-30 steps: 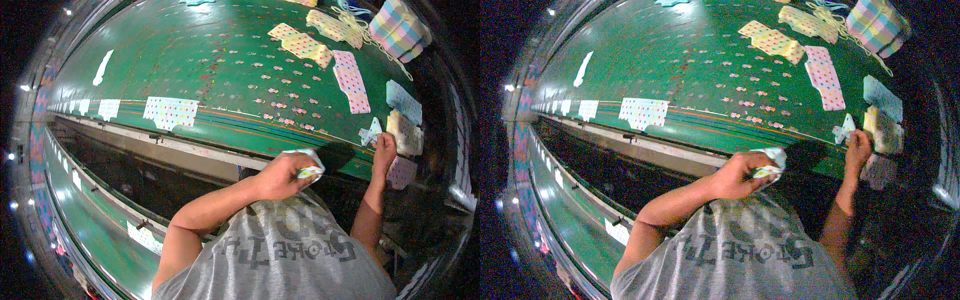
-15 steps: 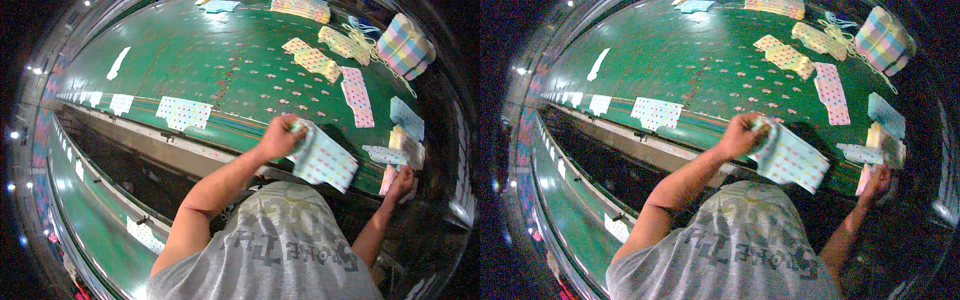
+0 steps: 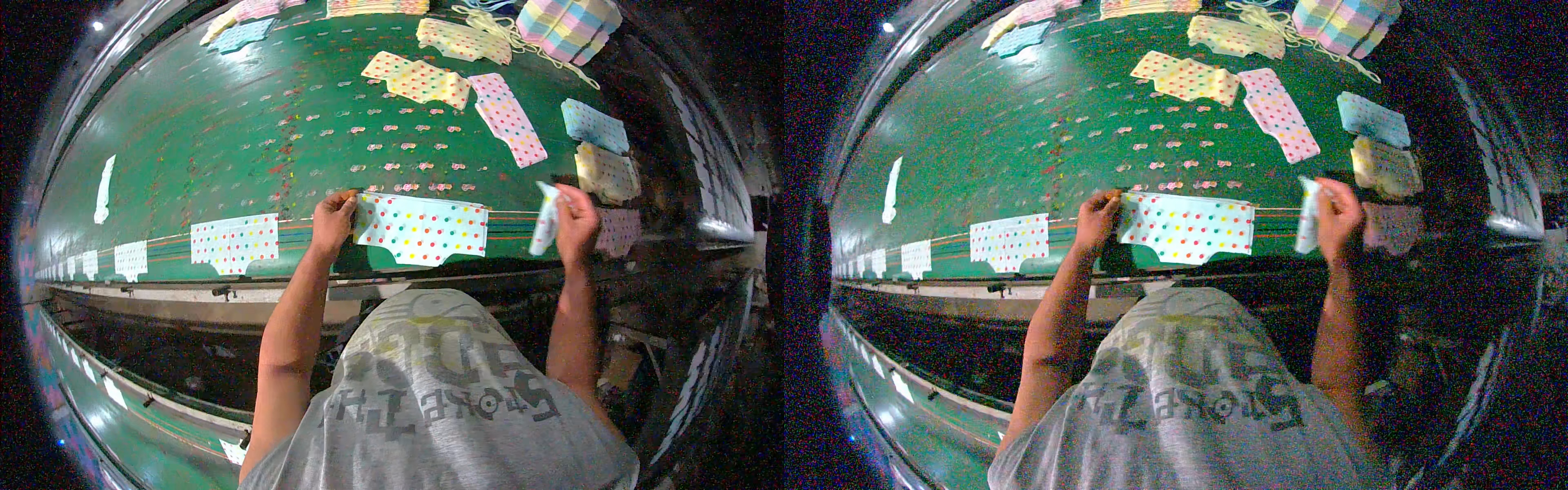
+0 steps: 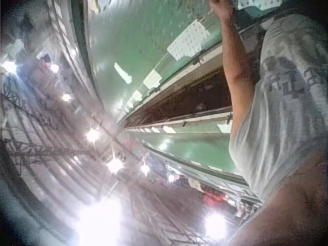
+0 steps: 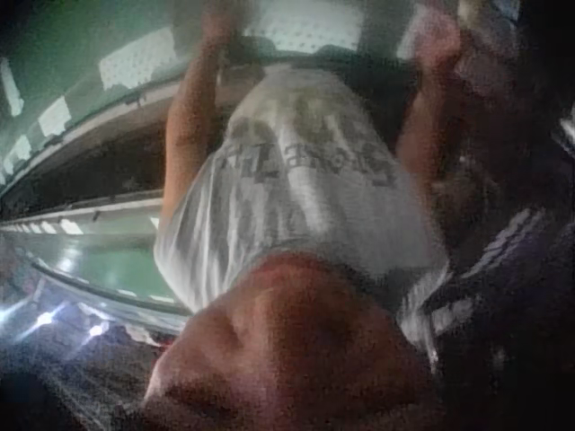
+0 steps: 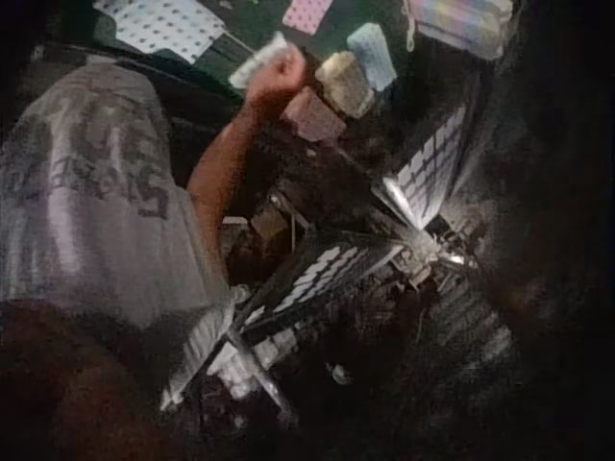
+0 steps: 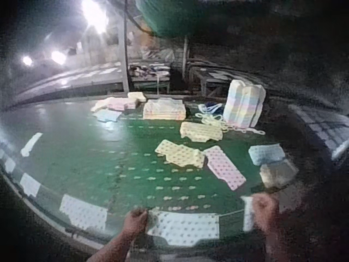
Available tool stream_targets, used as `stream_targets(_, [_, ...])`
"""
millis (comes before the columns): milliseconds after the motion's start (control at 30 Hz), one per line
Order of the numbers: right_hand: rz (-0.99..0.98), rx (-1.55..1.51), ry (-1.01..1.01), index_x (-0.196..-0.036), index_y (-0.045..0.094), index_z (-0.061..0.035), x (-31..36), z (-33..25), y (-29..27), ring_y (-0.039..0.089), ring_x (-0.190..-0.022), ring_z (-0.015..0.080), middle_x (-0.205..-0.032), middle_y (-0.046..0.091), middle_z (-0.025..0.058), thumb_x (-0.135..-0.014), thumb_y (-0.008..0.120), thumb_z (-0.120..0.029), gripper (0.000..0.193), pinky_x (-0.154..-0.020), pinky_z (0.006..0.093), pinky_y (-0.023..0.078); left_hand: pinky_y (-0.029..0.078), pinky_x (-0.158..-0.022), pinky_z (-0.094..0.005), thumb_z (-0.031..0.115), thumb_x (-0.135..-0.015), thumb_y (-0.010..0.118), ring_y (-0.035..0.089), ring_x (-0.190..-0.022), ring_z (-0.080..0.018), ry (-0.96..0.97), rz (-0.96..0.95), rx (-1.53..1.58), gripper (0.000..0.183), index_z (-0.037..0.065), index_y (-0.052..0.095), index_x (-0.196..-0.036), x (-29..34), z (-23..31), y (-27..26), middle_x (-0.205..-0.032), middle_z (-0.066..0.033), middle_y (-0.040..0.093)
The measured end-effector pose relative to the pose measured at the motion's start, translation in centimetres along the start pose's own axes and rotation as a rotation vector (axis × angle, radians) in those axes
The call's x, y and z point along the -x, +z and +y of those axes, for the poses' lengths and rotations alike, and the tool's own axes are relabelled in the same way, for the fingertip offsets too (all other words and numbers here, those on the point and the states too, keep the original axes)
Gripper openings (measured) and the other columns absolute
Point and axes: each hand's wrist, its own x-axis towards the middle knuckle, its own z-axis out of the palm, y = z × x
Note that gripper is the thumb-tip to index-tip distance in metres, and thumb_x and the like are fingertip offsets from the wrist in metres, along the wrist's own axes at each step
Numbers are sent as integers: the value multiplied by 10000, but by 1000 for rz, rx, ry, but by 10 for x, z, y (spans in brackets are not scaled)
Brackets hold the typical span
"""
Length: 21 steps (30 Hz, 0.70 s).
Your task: The person repeatedly picks up white fabric pieces with colorful polka dots and places them onto a green conveyor belt, aligning them with thin rods. The person handles the fabric pieces one at a time, adjusting their position before moving to the next piece.
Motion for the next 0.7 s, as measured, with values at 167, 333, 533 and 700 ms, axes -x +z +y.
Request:
stream_targets(167, [-123,-292,22,-1251,751,23,16,-78,78,743,-1028,150,-1158,801,107,-1041,681,4,222,-961,319,593,586,-699,-277,124,-1127,654,693,-806,-95,22,-84,-54,231,-9,756,-1286,-1,7,-4,-974,-9,759])
stream_targets(333, [-252,-772,186,-1310,698,17,26,-114,113,758,-952,183,-1141,787,129,-1075,599,4,255,-798,354,648,599,-703,-286,96,-1113,663,731,-865,-106,-28,-133,43,229,-22,745,-1291,5,13,-7,-1037,-39,788])
stream_targets(533, [-173,-178,226,-1329,711,-18,44,-66,125,727,-846,142,-1109,774,84,-1076,609,-27,273,-703,306,618,609,-796,-300,45,-1067,711,743,-932,-122,-2,-108,35,257,-64,727,-1299,6,19,-4,-1092,-98,807])
stream_targets(700, [-240,304,190,-1259,767,-19,54,9,119,741,-866,146,-1098,801,74,-1047,637,17,252,-740,302,599,605,-857,-311,45,-1030,762,747,-937,-149,91,-58,-31,262,-81,740,-1258,1,7,-2,-1087,-116,812])
